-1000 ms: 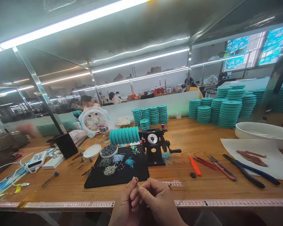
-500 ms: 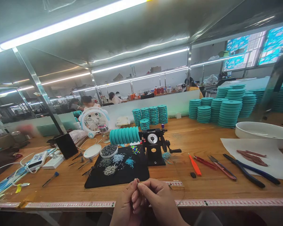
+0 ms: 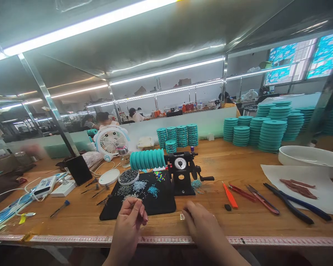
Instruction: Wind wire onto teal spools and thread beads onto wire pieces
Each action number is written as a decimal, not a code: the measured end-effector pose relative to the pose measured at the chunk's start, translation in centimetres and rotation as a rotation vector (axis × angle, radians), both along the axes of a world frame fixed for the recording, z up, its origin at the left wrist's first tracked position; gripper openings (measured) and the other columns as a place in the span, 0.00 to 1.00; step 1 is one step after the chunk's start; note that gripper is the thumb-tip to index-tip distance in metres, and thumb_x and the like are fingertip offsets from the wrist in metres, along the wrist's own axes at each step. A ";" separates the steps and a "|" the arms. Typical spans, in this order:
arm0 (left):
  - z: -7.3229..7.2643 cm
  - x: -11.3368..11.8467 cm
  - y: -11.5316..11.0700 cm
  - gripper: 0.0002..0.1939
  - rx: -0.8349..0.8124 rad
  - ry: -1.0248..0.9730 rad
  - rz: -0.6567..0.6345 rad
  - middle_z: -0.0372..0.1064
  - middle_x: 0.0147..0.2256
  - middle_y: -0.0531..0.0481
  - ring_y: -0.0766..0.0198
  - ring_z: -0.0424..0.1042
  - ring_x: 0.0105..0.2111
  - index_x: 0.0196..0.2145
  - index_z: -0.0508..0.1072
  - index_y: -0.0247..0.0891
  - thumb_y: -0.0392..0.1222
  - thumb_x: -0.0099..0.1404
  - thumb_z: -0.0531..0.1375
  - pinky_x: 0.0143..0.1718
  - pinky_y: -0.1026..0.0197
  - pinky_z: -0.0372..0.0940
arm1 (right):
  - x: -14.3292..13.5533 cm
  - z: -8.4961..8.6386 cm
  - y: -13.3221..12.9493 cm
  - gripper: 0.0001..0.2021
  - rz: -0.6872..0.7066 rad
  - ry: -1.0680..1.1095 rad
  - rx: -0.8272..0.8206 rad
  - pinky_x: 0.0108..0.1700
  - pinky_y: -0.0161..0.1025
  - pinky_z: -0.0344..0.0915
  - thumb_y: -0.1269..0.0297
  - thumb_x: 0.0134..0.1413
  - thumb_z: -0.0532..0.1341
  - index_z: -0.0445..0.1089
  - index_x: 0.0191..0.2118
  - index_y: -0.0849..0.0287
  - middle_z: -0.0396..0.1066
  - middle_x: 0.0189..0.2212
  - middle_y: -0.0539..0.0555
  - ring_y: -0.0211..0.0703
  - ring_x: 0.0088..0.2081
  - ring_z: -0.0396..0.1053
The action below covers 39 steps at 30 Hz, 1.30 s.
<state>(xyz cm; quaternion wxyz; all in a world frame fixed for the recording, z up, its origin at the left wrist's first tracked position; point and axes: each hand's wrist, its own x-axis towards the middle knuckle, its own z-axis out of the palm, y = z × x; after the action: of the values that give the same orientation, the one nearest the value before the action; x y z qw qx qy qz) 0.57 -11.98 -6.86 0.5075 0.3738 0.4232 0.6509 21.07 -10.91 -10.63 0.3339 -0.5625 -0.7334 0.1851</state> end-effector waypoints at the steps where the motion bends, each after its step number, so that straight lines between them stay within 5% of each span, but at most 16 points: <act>1: -0.2 -0.3 0.1 0.14 0.030 0.090 0.019 0.59 0.17 0.58 0.71 0.60 0.19 0.24 0.65 0.39 0.47 0.53 0.66 0.22 0.68 0.58 | 0.2 -0.1 0.1 0.10 -0.022 -0.098 0.026 0.35 0.42 0.59 0.71 0.57 0.51 0.66 0.29 0.58 0.70 0.31 0.57 0.51 0.36 0.66; 5: -0.9 -0.6 -0.8 0.12 0.030 0.528 0.044 0.64 0.21 0.52 0.64 0.64 0.20 0.25 0.68 0.40 0.51 0.58 0.60 0.20 0.64 0.59 | 0.3 -0.2 0.0 0.13 -0.046 -0.207 0.076 0.40 0.46 0.61 0.74 0.55 0.52 0.69 0.25 0.60 0.69 0.34 0.61 0.56 0.41 0.64; 8: -0.7 0.3 -2.2 0.10 0.138 0.901 0.008 0.64 0.28 0.48 0.61 0.65 0.26 0.25 0.74 0.42 0.48 0.58 0.60 0.28 0.61 0.62 | -0.7 0.6 -0.8 0.07 0.102 0.169 0.093 0.48 0.47 0.60 0.70 0.52 0.59 0.72 0.37 0.60 0.67 0.45 0.62 0.55 0.48 0.62; 10: -0.4 1.1 -3.0 0.10 0.218 1.020 -0.061 0.62 0.27 0.48 0.59 0.66 0.31 0.23 0.76 0.43 0.46 0.59 0.60 0.34 0.61 0.62 | -1.9 1.1 -1.5 0.22 0.376 0.522 -0.071 0.47 0.43 0.62 0.64 0.45 0.65 0.66 0.49 0.57 0.65 0.50 0.59 0.52 0.49 0.64; 11: -0.3 1.4 -3.2 0.11 0.226 1.027 -0.093 0.61 0.27 0.48 0.58 0.66 0.32 0.23 0.76 0.43 0.45 0.60 0.59 0.34 0.61 0.62 | -2.6 1.2 -1.7 0.28 0.515 0.679 -0.199 0.44 0.41 0.64 0.62 0.41 0.67 0.63 0.51 0.56 0.66 0.49 0.57 0.51 0.46 0.66; 13: -0.2 1.7 -2.8 0.11 0.199 1.005 -0.101 0.61 0.27 0.48 0.59 0.66 0.31 0.24 0.76 0.43 0.45 0.61 0.58 0.32 0.61 0.62 | -3.7 0.9 -1.8 0.21 0.620 0.888 -0.390 0.37 0.38 0.64 0.60 0.42 0.66 0.66 0.44 0.59 0.71 0.38 0.54 0.47 0.38 0.69; 16: -0.4 1.0 -0.6 0.10 0.159 1.094 -0.044 0.64 0.29 0.48 0.59 0.66 0.32 0.26 0.74 0.41 0.43 0.62 0.56 0.34 0.61 0.62 | -4.3 0.0 -1.2 0.09 0.391 0.843 -0.321 0.29 0.35 0.58 0.59 0.50 0.59 0.64 0.26 0.60 0.65 0.21 0.48 0.40 0.25 0.64; 18: -0.7 0.2 1.5 0.08 0.137 1.307 0.003 0.66 0.32 0.47 0.58 0.67 0.36 0.30 0.73 0.39 0.39 0.63 0.55 0.40 0.59 0.61 | -4.2 -0.4 -0.9 0.10 0.274 0.659 -0.226 0.28 0.35 0.54 0.62 0.51 0.56 0.62 0.22 0.59 0.61 0.18 0.47 0.38 0.24 0.59; 22: -1.0 -0.8 5.2 0.08 0.063 1.608 0.053 0.66 0.36 0.44 0.55 0.65 0.41 0.33 0.73 0.37 0.32 0.60 0.54 0.43 0.56 0.58 | -4.0 -0.3 -0.8 0.08 0.254 0.467 -0.189 0.28 0.34 0.52 0.67 0.49 0.55 0.60 0.22 0.59 0.61 0.20 0.48 0.39 0.25 0.59; 28: -1.2 -0.9 7.2 0.08 0.053 1.590 -0.016 0.66 0.34 0.47 0.58 0.66 0.38 0.27 0.73 0.39 0.32 0.59 0.54 0.42 0.58 0.58 | -4.1 -0.3 -1.1 0.08 0.270 0.439 -0.170 0.28 0.34 0.52 0.68 0.50 0.54 0.60 0.22 0.59 0.62 0.20 0.48 0.39 0.25 0.60; 34: -0.1 -0.5 5.5 0.09 0.060 1.441 -0.035 0.67 0.33 0.48 0.59 0.66 0.37 0.28 0.72 0.38 0.36 0.61 0.53 0.40 0.60 0.58 | -3.9 -0.8 -0.5 0.06 0.269 0.621 -0.221 0.26 0.33 0.50 0.66 0.49 0.56 0.61 0.24 0.59 0.56 0.18 0.45 0.37 0.23 0.56; 39: 0.2 1.0 2.5 0.11 -0.111 0.976 -0.210 0.69 0.27 0.50 0.60 0.66 0.32 0.29 0.73 0.36 0.47 0.58 0.57 0.35 0.62 0.59 | -3.7 -1.3 0.8 0.14 0.221 0.882 -0.341 0.23 0.32 0.46 0.58 0.46 0.63 0.66 0.37 0.62 0.47 0.17 0.40 0.34 0.20 0.47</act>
<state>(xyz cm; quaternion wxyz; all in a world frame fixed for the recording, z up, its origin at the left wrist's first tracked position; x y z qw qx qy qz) 1.54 -9.43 -6.68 0.3321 0.6476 0.6055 0.3221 17.34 -10.08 -11.93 0.4942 -0.3960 -0.5365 0.5577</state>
